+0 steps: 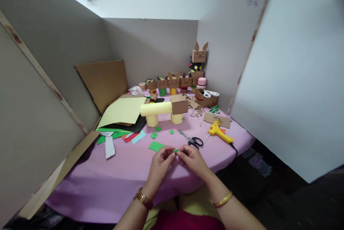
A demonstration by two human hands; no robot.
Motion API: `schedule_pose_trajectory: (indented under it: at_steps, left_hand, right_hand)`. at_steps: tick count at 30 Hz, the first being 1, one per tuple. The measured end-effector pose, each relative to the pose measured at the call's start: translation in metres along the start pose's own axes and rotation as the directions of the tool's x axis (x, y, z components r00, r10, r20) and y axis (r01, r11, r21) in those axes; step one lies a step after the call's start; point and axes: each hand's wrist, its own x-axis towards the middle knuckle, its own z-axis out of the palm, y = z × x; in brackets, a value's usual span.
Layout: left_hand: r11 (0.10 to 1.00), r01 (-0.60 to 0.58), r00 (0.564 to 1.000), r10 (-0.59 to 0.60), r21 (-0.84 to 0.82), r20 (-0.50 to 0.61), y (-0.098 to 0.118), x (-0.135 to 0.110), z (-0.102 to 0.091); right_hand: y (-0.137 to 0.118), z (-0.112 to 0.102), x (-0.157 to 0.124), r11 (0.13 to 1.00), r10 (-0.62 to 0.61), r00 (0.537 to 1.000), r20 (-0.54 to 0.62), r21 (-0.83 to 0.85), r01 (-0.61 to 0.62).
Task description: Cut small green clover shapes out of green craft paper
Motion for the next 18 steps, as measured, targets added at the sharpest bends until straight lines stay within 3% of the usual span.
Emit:
schedule_pose_trajectory:
  at_steps: [18]
  left_hand:
    - [0.999,0.05,0.998,-0.05,-0.006,-0.037,0.0022,-0.001,-0.0005]
  right_hand:
    - [0.0055,-0.0003,0.0018,1.0,0.009,1.0,0.021,0.0,-0.009]
